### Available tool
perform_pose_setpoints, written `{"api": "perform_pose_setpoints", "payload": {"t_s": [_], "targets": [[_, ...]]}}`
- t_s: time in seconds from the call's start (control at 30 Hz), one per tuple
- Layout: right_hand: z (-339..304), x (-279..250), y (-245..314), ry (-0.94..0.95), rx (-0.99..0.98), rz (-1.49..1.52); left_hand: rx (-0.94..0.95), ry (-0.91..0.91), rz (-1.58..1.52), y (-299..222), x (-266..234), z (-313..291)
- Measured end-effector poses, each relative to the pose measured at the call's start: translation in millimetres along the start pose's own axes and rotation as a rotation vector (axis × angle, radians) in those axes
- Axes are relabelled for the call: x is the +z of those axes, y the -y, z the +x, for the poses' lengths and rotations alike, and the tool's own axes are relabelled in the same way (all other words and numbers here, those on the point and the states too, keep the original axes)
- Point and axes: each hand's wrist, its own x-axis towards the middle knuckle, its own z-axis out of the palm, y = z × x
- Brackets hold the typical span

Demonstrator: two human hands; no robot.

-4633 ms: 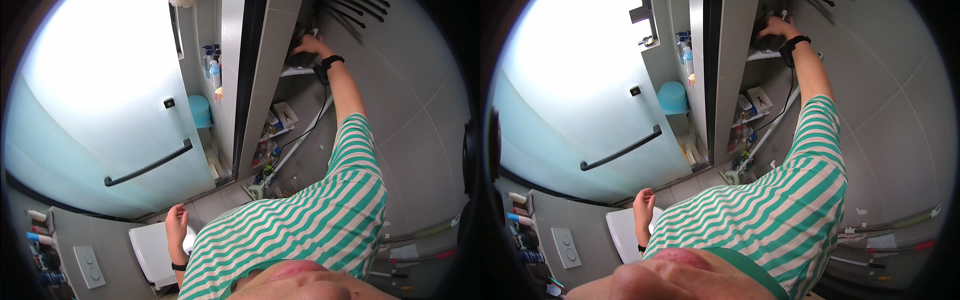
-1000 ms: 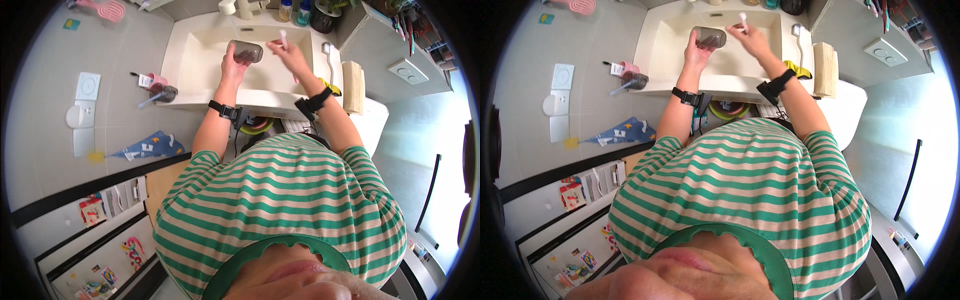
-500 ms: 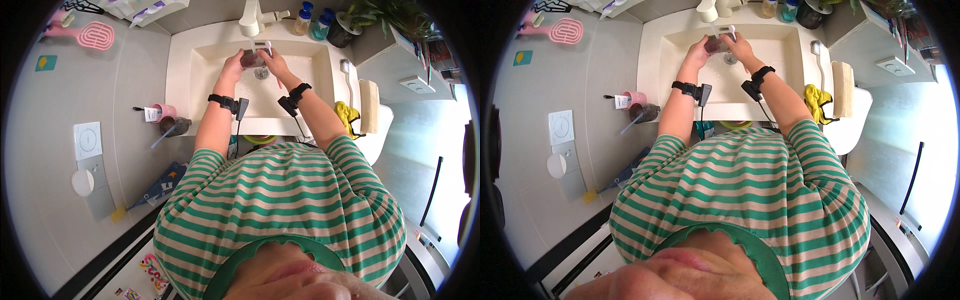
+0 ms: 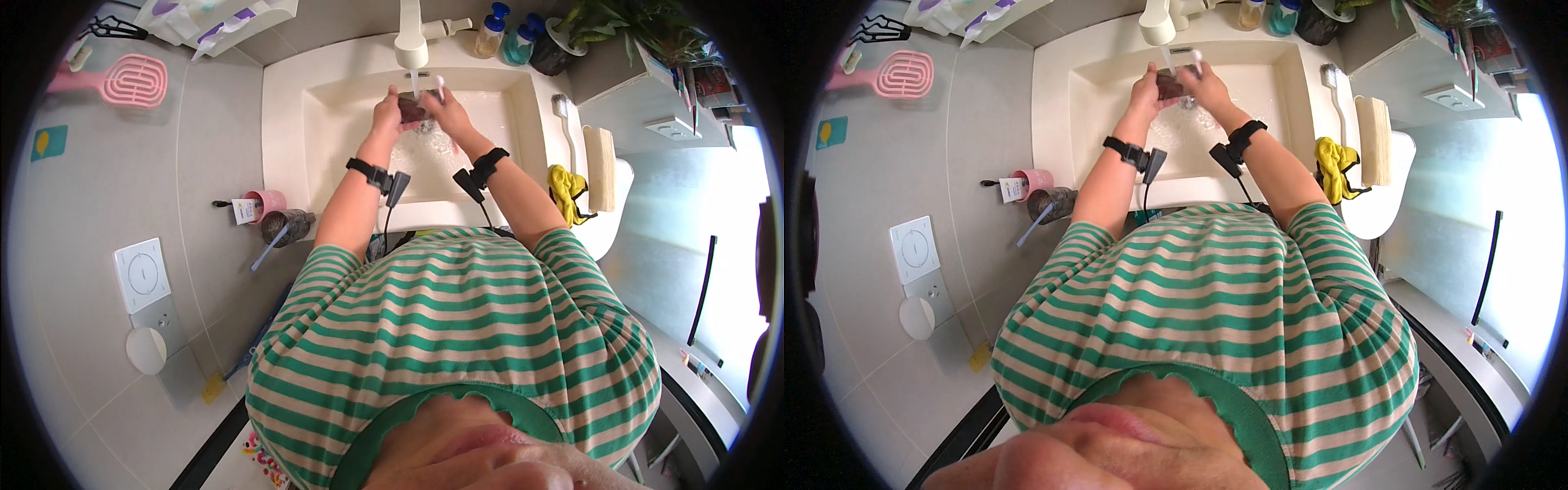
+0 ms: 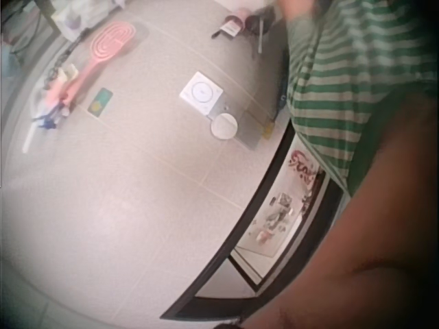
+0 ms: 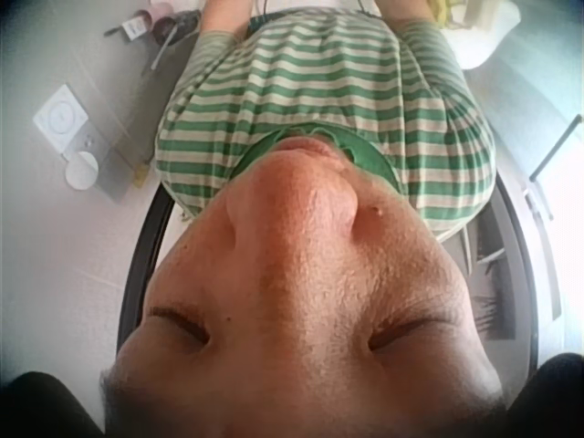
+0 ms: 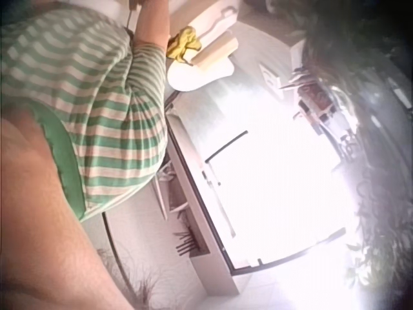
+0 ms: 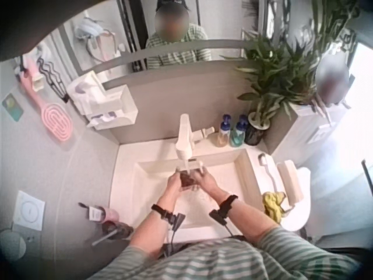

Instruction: The person wipes the bathroom mirror and sink area with a yellow cloth, then rinses the cloth under running water. They proceed to rinse two toothbrushes and two cups under the tap, placing them back on the sink counter.

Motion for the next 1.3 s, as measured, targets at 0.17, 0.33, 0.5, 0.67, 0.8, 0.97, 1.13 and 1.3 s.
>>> {"api": "perform_pose_setpoints", "payload": {"t_s": [0.17, 0.33, 0.5, 0.67, 0.8, 0.97, 1.13, 1.3], "targets": [[-2.5, 8.7, -8.8, -0.217, -0.291, -0.507, -0.085, -0.029, -0.168, -6.6, -2.9, 17.6], [31.2, -23.2, 9.4, -0.026, 0.423, 0.234, 0.467, 0.131, 0.366, 17.1, 14.4, 2.1], [19.1, -17.2, 1.0, 0.091, 0.138, 0.084, 0.023, -0.021, 0.124, 1.6, 7.7, -1.3], [16.1, 0.2, -13.3, -0.178, -0.223, -0.440, -0.128, -0.060, -0.152, -5.7, 10.1, 12.9], [28.1, -19.9, -4.3, -0.028, 0.277, 0.056, 0.601, -0.025, 0.587, 18.6, 27.3, 2.2], [20.6, -26.0, 5.4, 0.157, 0.390, 0.308, 0.349, 0.021, 0.207, 17.9, 27.3, -14.5], [-1.2, 4.6, -9.3, -0.112, -0.199, -0.162, -0.086, -0.109, 0.026, -6.5, 16.1, 1.9], [11.7, -2.6, -6.3, -0.106, 0.043, -0.031, 0.158, -0.037, 0.245, 15.5, 19.4, 6.2]]}}
